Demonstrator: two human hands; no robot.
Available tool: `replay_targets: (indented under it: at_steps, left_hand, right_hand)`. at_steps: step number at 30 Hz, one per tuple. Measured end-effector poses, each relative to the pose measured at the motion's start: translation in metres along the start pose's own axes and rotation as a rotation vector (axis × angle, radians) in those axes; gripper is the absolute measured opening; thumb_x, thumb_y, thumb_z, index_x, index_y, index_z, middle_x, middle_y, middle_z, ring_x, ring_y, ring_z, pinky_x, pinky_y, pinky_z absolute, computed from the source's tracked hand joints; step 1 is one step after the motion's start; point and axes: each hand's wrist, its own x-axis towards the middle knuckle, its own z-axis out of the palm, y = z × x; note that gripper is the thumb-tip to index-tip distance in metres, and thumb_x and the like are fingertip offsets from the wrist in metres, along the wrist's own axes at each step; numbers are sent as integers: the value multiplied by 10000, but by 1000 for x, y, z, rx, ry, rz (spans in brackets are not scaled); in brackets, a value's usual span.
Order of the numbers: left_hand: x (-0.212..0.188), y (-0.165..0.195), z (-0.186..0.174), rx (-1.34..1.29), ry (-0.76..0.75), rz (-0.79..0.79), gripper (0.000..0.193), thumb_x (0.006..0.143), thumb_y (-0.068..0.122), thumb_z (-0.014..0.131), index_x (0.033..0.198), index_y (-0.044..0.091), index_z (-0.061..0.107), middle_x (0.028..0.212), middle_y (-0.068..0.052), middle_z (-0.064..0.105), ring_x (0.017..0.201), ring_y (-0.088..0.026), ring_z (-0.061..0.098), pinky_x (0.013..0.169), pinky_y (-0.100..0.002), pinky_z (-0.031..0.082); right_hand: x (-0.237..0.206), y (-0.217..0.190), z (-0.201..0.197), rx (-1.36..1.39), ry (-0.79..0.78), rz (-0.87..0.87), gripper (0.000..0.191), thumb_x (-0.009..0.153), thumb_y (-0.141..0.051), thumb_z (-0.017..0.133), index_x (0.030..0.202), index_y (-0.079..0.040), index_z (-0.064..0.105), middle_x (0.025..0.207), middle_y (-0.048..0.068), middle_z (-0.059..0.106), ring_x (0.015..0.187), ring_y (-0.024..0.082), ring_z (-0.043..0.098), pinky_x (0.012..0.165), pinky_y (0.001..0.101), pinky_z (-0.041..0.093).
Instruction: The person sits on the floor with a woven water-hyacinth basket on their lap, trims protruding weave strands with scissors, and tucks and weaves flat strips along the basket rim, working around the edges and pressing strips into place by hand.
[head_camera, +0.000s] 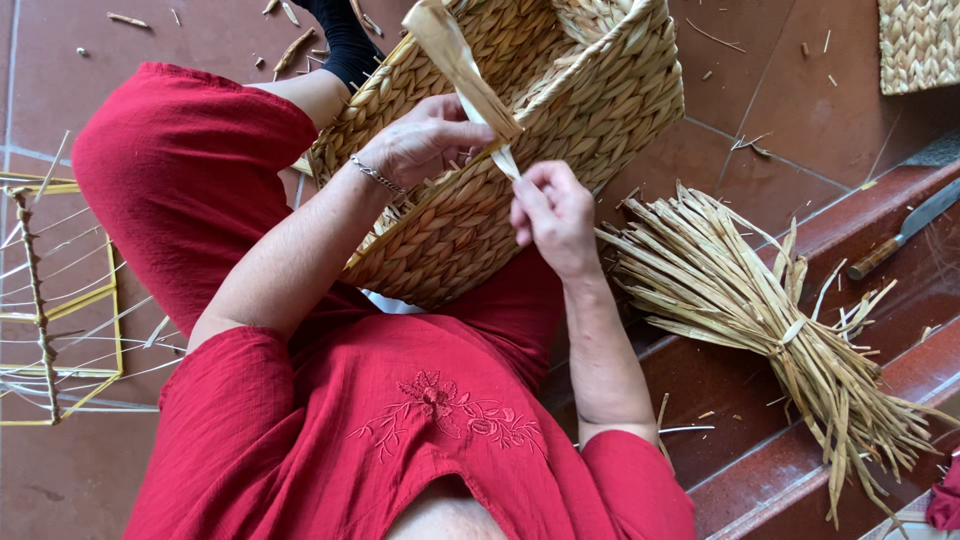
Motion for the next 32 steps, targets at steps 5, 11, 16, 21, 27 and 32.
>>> replay_targets:
  at_steps: [5,11,16,21,27,32]
  left_hand:
    - [-4,3,7,25,-6,-39,408,831,189,870,1182,64,703,1004,19,734,767,-32,582,650,-185,445]
    - [-11,13,11,92,-35,67,419,867,171,882,1217,71,673,988,5,712,769,-45,584,633,-203,435]
    - [-18,24,17,116,-35,139,515,833,112,847,1294,136,619,1003,9,740,840,-45,659,674,-190,498]
    - [-21,29,17,140,-56,146,346,915,50,804,1245,44,701,998,-4,728,884,-72,681,798,-219,566]
    - [-22,27,24,497,151,157,170,925,111,794,1059,18,744,920,6,739,801,-51,664,716,-207,561]
    - [-35,23,45,830,292,285,231,1016,267,738,1032,38,754,853,-20,740,760,-54,618,678,-222,535]
  right_hand:
    - [-45,5,-34,119,-46,152,128,1046,-133,579,964,-35,580,625,9,554,468,63,480,430,217,386]
    - [-126,24,-84,45,-128,340,111,999,-124,604,942,-30,586,605,-28,507,469,49,461,414,216,393]
    - [-190,73,-106,-219,-119,594,124,951,-146,666,880,-52,627,603,-35,521,469,53,490,420,234,415]
    - [-227,122,-108,-494,-123,786,160,911,-222,711,889,-68,675,602,10,556,494,113,538,499,307,468]
    - [-172,104,-96,-1263,-167,277,284,794,-292,788,1017,-127,731,1008,90,728,1025,320,640,859,445,502]
    - [-86,31,-40,-584,10,-121,454,979,-192,678,1386,-15,582,1322,189,660,1265,307,630,1077,384,483]
